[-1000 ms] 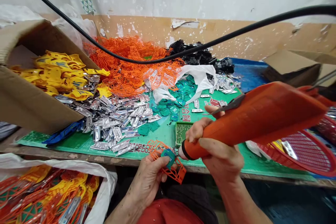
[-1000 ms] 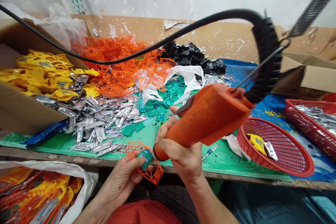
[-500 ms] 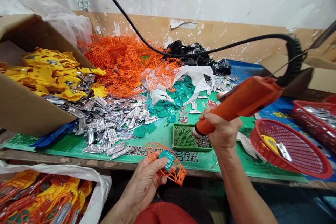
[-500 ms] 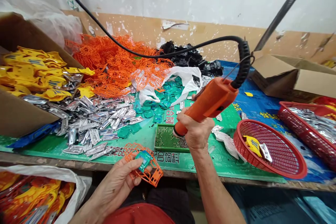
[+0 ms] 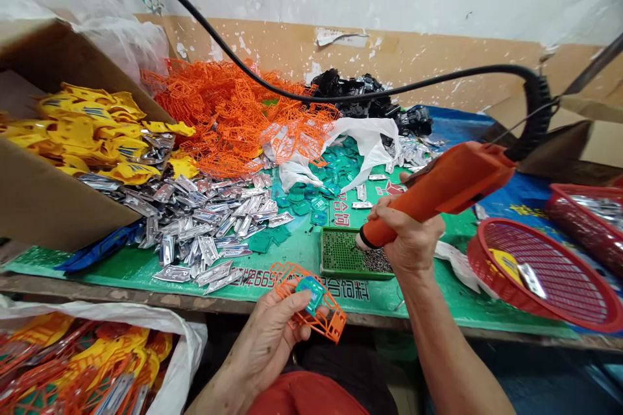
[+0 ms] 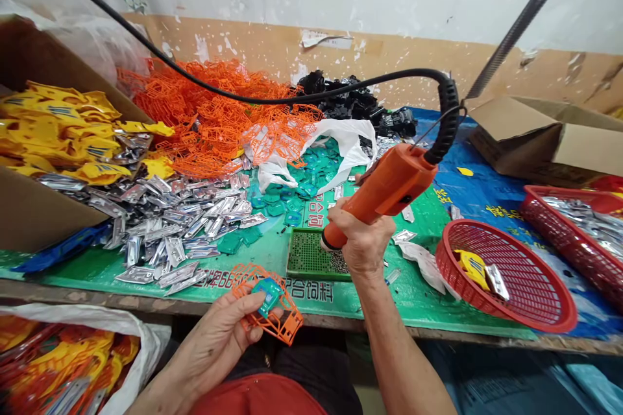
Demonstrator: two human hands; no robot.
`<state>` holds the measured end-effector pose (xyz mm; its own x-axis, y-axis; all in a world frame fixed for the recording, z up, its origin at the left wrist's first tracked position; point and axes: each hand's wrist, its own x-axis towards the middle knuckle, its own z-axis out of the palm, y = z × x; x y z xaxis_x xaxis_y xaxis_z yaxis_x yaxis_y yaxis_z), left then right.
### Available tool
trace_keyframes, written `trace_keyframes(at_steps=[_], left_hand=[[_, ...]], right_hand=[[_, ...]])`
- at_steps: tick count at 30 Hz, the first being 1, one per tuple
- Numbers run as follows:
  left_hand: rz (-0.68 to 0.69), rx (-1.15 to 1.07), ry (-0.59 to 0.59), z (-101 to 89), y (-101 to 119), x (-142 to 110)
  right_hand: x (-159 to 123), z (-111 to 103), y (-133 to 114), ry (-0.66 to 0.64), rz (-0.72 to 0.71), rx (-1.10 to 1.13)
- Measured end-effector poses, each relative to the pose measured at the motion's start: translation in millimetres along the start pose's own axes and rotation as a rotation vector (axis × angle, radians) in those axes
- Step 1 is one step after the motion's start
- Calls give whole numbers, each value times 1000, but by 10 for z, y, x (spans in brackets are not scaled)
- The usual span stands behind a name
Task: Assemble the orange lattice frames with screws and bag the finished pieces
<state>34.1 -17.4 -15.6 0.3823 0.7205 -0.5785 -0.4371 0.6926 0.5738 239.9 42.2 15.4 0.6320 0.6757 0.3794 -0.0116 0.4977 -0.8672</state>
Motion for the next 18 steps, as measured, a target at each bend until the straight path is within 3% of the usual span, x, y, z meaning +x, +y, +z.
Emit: trace_keyframes(at_steps=[18], left_hand=[[8, 23, -19, 28, 13, -22]], right_hand=[[-5, 50, -12, 18, 61, -40]])
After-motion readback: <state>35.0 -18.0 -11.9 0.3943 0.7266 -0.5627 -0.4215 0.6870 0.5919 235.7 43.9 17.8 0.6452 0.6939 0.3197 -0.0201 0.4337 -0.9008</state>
